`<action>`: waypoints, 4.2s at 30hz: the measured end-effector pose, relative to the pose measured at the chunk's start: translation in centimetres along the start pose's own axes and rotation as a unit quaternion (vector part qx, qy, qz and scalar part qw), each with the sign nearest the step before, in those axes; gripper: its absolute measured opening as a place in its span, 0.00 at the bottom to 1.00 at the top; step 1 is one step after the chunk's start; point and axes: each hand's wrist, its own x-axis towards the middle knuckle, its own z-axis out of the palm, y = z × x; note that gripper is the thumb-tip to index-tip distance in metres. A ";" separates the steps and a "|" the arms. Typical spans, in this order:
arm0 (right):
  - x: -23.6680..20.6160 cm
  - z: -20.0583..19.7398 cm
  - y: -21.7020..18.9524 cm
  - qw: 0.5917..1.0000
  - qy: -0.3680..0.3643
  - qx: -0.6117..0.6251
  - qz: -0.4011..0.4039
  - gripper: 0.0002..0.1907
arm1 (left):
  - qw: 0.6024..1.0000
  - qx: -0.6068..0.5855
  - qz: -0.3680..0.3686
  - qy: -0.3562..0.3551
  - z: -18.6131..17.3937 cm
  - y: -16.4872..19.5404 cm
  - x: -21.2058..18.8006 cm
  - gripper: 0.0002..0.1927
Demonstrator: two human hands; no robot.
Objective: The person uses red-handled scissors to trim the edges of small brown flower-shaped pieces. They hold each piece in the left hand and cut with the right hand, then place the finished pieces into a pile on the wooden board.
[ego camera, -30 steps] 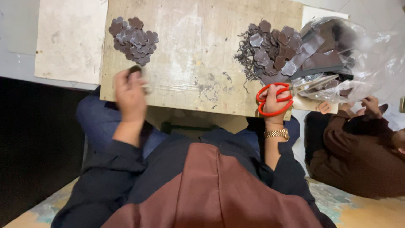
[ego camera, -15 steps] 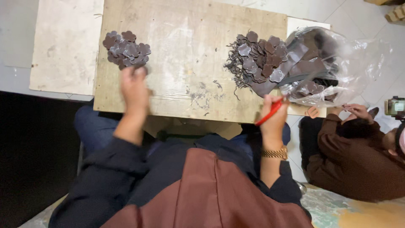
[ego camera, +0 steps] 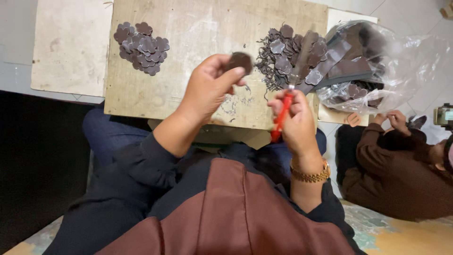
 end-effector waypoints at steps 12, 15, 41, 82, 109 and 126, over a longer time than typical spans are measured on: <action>-3.1 5.6 -6.4 0.982 -0.125 0.144 -0.008 0.40 | 0.988 -0.150 0.022 -0.028 3.7 5.7 -1.7 0.10; -3.6 6.0 -6.7 0.980 -0.162 0.114 0.009 0.45 | 0.990 -0.141 0.027 -0.019 3.9 5.5 -1.9 0.10; -3.8 6.6 -7.8 0.982 -0.180 0.057 -0.014 0.47 | 0.996 -0.049 0.065 -0.047 3.8 6.3 -3.4 0.05; -3.1 5.7 -7.3 0.974 -0.215 0.058 0.044 0.42 | 0.995 0.037 0.070 -0.061 2.8 8.0 -3.7 0.10; -3.5 6.4 -7.3 0.966 -0.240 0.082 0.050 0.42 | 0.996 0.068 0.035 -0.048 2.8 7.7 -4.1 0.08; -3.4 6.8 -7.8 0.971 -0.237 0.015 0.002 0.48 | 0.992 -0.071 -0.045 -0.090 2.4 6.5 -4.0 0.07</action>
